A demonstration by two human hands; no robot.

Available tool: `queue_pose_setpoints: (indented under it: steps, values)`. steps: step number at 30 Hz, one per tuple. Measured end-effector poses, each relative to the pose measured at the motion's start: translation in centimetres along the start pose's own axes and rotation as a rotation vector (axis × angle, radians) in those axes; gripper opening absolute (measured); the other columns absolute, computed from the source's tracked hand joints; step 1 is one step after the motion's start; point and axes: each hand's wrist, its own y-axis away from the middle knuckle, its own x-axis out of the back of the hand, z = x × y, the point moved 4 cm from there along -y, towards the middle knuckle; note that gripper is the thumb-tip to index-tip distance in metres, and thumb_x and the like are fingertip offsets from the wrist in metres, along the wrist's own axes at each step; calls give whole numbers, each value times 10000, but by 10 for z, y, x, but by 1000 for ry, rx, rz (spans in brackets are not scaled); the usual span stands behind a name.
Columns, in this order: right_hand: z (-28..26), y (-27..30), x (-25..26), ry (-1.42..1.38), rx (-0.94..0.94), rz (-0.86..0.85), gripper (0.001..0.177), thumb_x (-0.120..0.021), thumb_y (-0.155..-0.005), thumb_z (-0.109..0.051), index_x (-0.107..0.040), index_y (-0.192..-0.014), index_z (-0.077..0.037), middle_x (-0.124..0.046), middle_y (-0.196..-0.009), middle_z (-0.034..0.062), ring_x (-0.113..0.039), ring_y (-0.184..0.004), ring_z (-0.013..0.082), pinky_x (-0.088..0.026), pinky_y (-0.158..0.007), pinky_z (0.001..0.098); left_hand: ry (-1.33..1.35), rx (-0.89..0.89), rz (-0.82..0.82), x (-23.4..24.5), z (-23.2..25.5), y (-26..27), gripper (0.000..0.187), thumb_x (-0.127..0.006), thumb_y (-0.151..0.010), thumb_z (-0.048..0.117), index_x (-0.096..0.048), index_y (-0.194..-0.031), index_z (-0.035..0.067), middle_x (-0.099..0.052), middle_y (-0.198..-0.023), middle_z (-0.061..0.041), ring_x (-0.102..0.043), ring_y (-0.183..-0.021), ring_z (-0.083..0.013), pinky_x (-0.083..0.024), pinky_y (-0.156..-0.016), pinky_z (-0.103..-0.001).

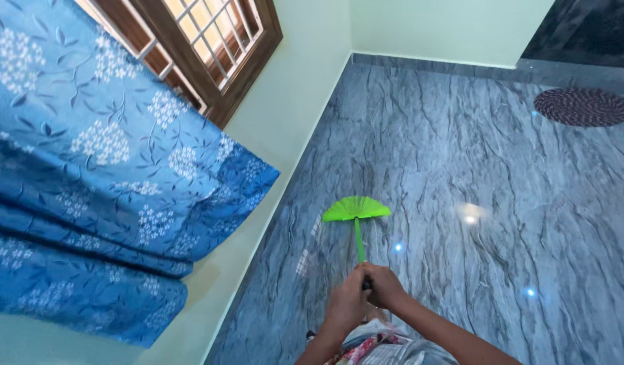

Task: The person sweeps the tiled floor using a green hand broom, moving across the room and along the walls near a decorative door.

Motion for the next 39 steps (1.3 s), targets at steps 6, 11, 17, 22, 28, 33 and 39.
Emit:
queue_pose_setpoints:
  steps: [6,11,17,22,28,33,39]
  values:
    - [5,-49,14,30,84,72,350,-786,-665,-179,-676,-982,-81,-695,-1030,184,-697,-888,416,-574,-763,502,-98,64,-101,10,-23,-64,372,-730,-887,121,-527,-1197,84,-697,-1089,-218,-657,-1030,-458,-509,-831,-558]
    - [-19,-39,52,-21,-24,-29,326,-828,-662,-213,-665,-911,-81,-678,-952,160,-682,-888,419,-567,-749,502,-68,27,-183,39,12,-58,449,-768,-829,127,-533,-1211,111,-710,-1061,-197,-682,-1010,-430,-535,-811,-531]
    - [18,-57,60,-91,-97,4,380,-796,-628,-175,-666,-974,-86,-716,-974,135,-706,-918,396,-589,-759,459,-95,-175,-236,19,23,-112,519,-803,-775,89,-484,-1185,73,-671,-1149,-193,-674,-953,-446,-550,-761,-531]
    - [70,-102,61,-11,-97,135,555,-789,-698,-176,-640,-1226,-90,-711,-1198,161,-705,-1025,396,-593,-848,435,-89,-164,-279,15,15,-174,481,-787,-819,102,-487,-1195,76,-673,-1157,-181,-685,-927,-447,-540,-740,-542]
    - [129,-207,55,14,-65,85,601,-834,-618,-153,-641,-1177,-43,-676,-1302,202,-589,-1221,418,-509,-970,485,-115,-137,-251,22,-32,-283,474,-770,-834,110,-472,-1196,42,-674,-1138,-209,-678,-926,-469,-533,-753,-563]
    - [152,-308,67,57,-1,71,217,-804,-765,-158,-701,-940,-82,-706,-1207,168,-620,-1258,352,-514,-1029,438,-265,-125,-388,43,-57,-360,479,-743,-865,166,-439,-1203,18,-673,-1107,-251,-693,-914,-447,-547,-743,-553]
    - [119,-373,113,30,85,64,292,-817,-673,-99,-723,-949,-81,-780,-1024,136,-657,-1210,343,-471,-1097,455,-272,-168,-455,106,-38,-429,471,-728,-890,170,-435,-1216,-2,-718,-970,-239,-705,-909,-440,-549,-752,-548]
